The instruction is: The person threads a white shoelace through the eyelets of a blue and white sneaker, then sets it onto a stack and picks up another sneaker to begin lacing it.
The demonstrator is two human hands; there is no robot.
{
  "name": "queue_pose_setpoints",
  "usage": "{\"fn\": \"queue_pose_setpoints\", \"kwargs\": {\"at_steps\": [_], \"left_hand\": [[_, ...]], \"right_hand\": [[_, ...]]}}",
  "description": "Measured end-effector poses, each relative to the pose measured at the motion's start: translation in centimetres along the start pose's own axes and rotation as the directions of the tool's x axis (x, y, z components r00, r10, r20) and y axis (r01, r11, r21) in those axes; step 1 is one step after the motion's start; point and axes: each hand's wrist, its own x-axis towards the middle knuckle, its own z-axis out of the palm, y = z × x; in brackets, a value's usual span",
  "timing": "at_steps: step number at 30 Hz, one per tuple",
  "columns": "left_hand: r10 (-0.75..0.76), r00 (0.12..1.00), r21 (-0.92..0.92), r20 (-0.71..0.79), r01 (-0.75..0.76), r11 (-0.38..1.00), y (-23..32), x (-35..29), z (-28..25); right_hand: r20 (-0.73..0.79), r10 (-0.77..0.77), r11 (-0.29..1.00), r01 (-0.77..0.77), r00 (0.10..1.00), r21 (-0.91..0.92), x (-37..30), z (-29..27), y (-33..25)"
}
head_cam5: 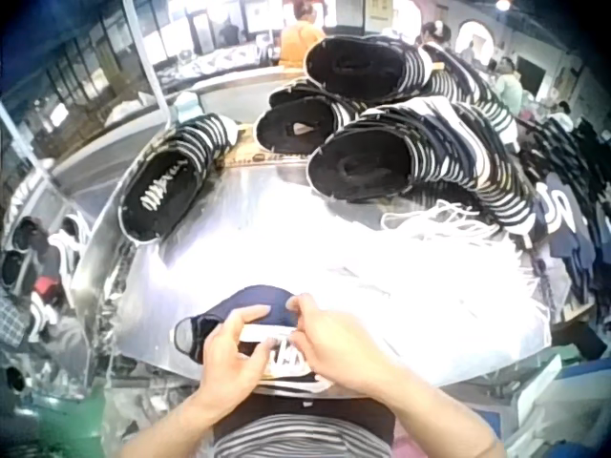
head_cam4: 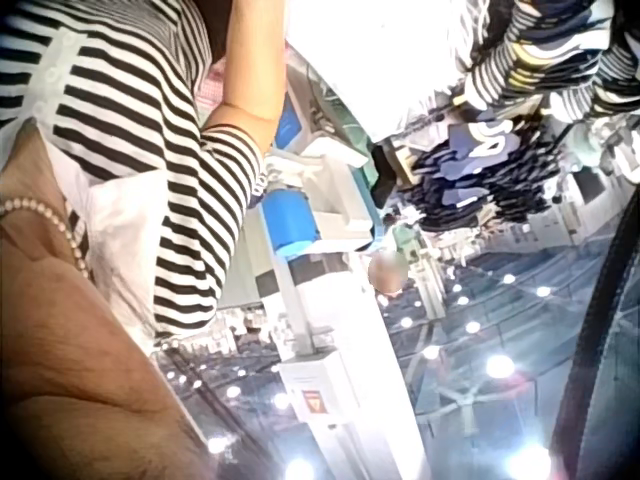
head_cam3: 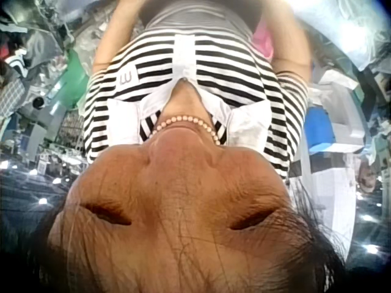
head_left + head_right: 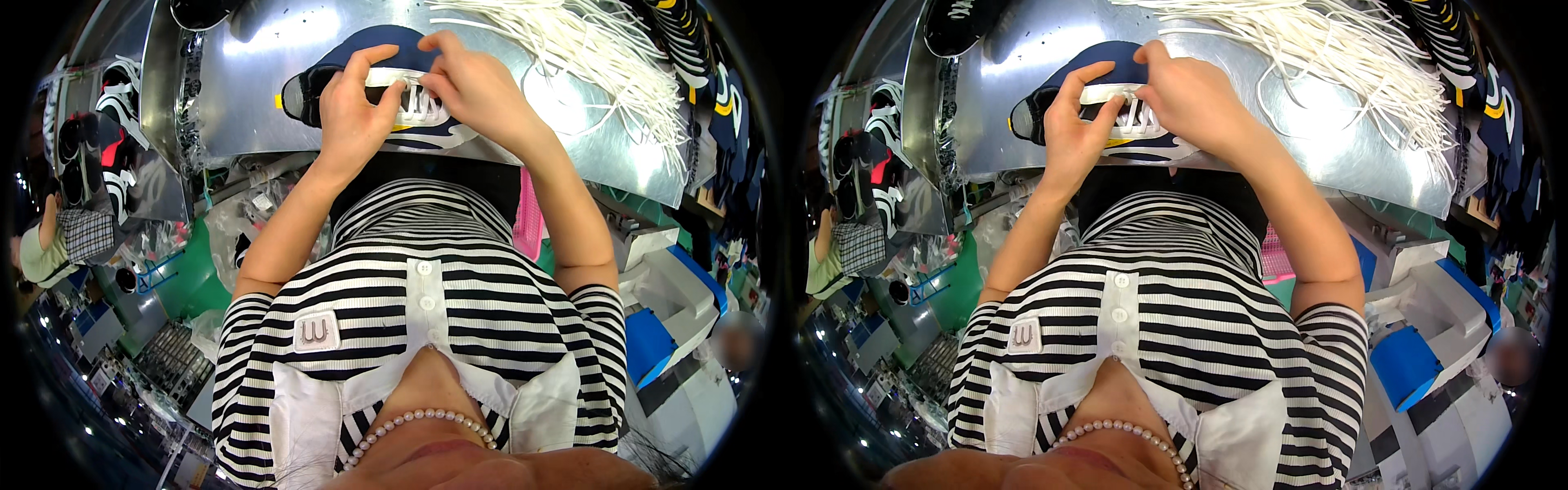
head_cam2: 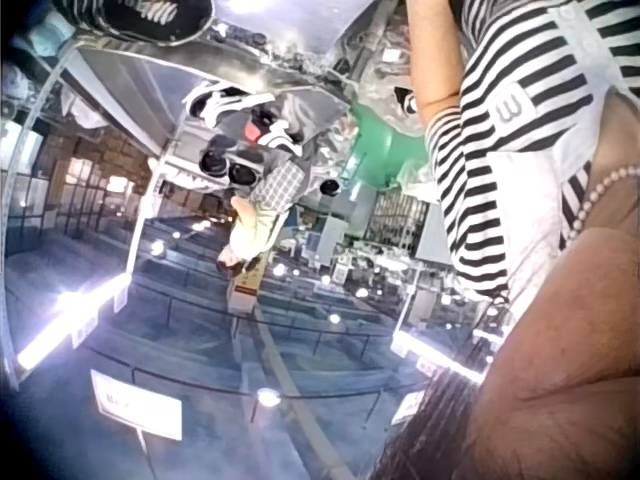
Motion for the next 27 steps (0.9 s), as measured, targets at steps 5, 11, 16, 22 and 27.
{"fn": "queue_pose_setpoints", "kwargs": {"at_steps": [5, 11, 16, 22, 27], "left_hand": [[0.019, 1.000, -0.012, -0.001, -0.019, 1.000, -0.6, 0.5, 0.5], [-0.135, 0.990, -0.137, 0.044, 0.140, 0.981, -0.6, 1.4, -0.7], [-0.195, 0.977, 0.002, -0.088, 0.196, 0.981, -0.4, 2.0, 1.1], [-0.267, 0.896, -0.363, 0.353, 0.395, 0.844, 0.9, 3.1, -2.2], [-0.345, 0.865, -0.344, 0.365, 0.469, 0.813, 1.6, 3.4, -2.6]], "right_hand": [[-0.041, -0.124, 0.964, 0.110, 0.991, -0.240, 1.1, 2.2, -0.9], [-0.203, -0.092, 0.990, 0.068, 0.975, -0.122, -1.4, -2.3, -0.1], [-0.369, 0.245, 0.926, -0.103, 0.897, 0.364, -1.4, 2.8, 1.4], [-0.428, 0.350, 0.924, -0.232, 0.833, 0.304, -0.8, 3.6, 1.5], [-0.365, 0.343, 0.871, -0.147, 0.866, 0.469, -1.2, 2.8, 1.4]]}}
